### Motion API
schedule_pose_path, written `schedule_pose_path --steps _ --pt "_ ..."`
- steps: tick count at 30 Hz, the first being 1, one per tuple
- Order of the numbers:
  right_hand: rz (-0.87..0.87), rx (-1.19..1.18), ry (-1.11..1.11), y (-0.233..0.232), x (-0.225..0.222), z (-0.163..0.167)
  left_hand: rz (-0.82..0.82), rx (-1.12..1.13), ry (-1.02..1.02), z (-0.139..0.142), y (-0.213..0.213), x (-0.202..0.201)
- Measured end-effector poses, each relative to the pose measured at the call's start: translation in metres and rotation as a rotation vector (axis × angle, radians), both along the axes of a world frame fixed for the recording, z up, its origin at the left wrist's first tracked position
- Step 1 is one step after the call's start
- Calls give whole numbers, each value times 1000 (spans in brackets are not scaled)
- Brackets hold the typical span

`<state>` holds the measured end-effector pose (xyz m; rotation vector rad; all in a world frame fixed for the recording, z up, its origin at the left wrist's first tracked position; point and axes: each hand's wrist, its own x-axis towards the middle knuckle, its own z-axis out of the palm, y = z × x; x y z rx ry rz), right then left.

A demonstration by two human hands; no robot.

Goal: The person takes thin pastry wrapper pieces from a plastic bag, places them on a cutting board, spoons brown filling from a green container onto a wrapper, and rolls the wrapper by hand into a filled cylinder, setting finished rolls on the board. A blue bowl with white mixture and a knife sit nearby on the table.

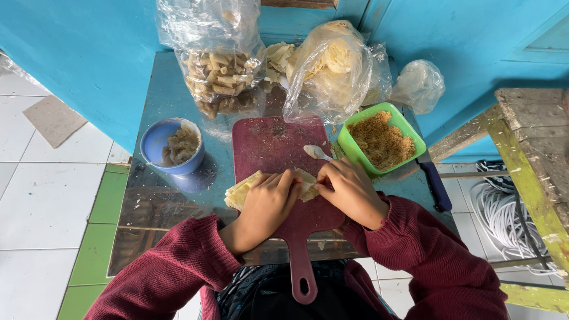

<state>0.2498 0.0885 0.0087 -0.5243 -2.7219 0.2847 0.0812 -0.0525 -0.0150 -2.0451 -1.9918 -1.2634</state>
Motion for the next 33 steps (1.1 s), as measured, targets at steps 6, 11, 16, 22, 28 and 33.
schedule_pose_path --steps 6,11,16,22,28,33 --pt "24 -213 96 0 0 -2 -99 91 146 1 -5 -3" --pt "35 -565 117 2 -3 2 -122 116 280 1 -11 -7" --pt "87 -482 145 -4 -1 4 -150 112 290 3 -17 -9" --pt "107 -400 195 -8 2 10 -143 112 300 6 -17 -7" --pt "128 -417 247 -16 -2 8 -140 116 296 5 -17 -8" --pt "140 -375 222 -16 -4 -1 -135 124 323 2 -16 -8"
